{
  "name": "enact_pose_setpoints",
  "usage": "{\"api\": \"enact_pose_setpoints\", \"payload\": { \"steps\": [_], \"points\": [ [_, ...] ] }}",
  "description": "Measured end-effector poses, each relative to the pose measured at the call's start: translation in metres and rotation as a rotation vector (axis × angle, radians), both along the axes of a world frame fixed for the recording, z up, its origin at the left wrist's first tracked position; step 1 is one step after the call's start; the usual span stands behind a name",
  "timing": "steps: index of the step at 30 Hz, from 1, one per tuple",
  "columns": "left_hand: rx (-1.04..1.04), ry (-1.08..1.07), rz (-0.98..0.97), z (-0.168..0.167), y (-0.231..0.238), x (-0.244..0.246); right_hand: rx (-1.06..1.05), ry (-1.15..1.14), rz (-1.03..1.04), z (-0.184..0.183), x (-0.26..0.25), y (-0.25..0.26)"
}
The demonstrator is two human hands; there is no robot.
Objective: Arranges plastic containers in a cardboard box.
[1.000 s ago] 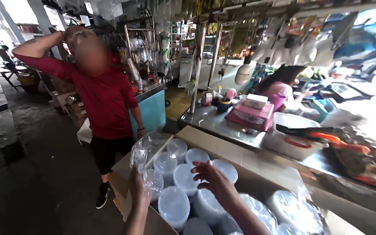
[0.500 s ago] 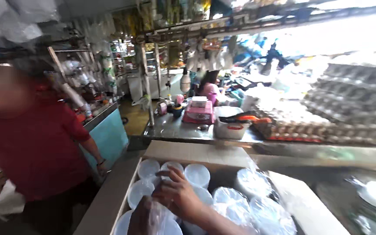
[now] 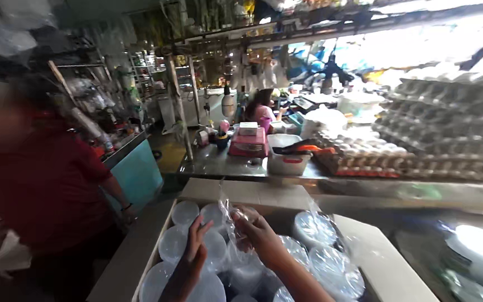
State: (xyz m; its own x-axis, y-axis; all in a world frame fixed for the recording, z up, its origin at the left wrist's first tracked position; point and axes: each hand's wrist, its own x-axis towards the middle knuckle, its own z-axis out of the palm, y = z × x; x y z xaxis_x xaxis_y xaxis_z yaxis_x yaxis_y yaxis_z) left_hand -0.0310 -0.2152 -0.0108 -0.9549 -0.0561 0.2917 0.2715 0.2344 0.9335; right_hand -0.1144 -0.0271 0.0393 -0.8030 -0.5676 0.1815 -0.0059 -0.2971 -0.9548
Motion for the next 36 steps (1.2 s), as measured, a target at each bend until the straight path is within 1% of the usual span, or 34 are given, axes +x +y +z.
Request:
{"api": "enact_pose_setpoints", "payload": {
  "steps": [3,5,7,8,9,10,11,12,13,14,16,18,21,22,24,27,29,30,31,33,35,36],
  "points": [
    [0.146,-0.002,0.029,-0.01,0.022,-0.026,-0.016,-0.083,0.079,-0.001,0.009,0.0],
    [0.222,0.017,0.049,-0.011,0.037,-0.029,0.005,-0.115,0.102,-0.003,0.016,0.002],
    [0.34,0.078,0.104,0.004,0.058,-0.019,0.035,-0.086,0.126,-0.005,0.021,0.003],
    [0.44,0.095,0.135,0.014,0.068,-0.015,0.039,-0.066,0.137,-0.006,0.023,0.005],
    [0.55,0.112,0.199,0.022,0.075,-0.012,0.03,-0.043,0.153,-0.007,0.022,0.008],
    [0.635,0.141,0.311,0.028,0.078,-0.01,0.017,-0.011,0.167,-0.01,0.018,0.012],
    [0.679,0.172,0.436,0.032,0.076,-0.008,0.009,0.029,0.164,-0.015,0.011,0.018],
    [0.679,0.202,0.551,0.031,0.07,-0.005,0.02,0.051,0.134,-0.02,0.002,0.025],
    [0.64,0.24,0.651,0.029,0.064,0.0,0.051,0.064,0.093,-0.024,-0.007,0.033],
    [0.553,0.287,0.731,0.026,0.058,0.006,0.097,0.093,0.054,-0.029,-0.017,0.041],
    [0.316,0.366,0.824,0.021,0.053,0.023,0.161,0.185,0.004,-0.036,-0.036,0.053],
    [0.109,0.393,0.808,0.019,0.058,0.037,0.127,0.276,0.06,-0.036,-0.047,0.054],
    [-0.054,0.392,0.683,0.021,0.074,0.045,0.131,0.416,0.293,-0.022,-0.035,0.037],
    [-0.086,0.403,0.65,0.021,0.078,0.046,0.125,0.43,0.359,-0.021,-0.03,0.029],
    [-0.122,0.41,0.594,0.024,0.082,0.052,0.093,0.43,0.386,-0.025,-0.021,0.015],
    [-0.12,0.397,0.584,0.026,0.079,0.059,0.179,0.515,0.284,-0.029,-0.008,0.009],
    [-0.097,0.386,0.595,0.022,0.07,0.058,0.234,0.555,0.215,-0.03,0.0,0.007],
    [-0.112,0.385,0.631,0.018,0.062,0.056,0.237,0.531,0.226,-0.033,0.0,0.007],
    [-0.156,0.381,0.711,0.015,0.053,0.053,0.222,0.475,0.27,-0.035,-0.002,0.008],
    [-0.255,0.361,0.926,0.007,0.033,0.049,0.128,0.304,0.377,-0.036,-0.009,0.016],
    [-0.253,0.421,1.025,-0.001,0.021,0.052,0.005,0.211,0.328,-0.036,-0.008,0.028],
    [-0.212,0.471,1.015,-0.002,0.024,0.054,-0.045,0.226,0.275,-0.036,-0.004,0.031]
  ]
}}
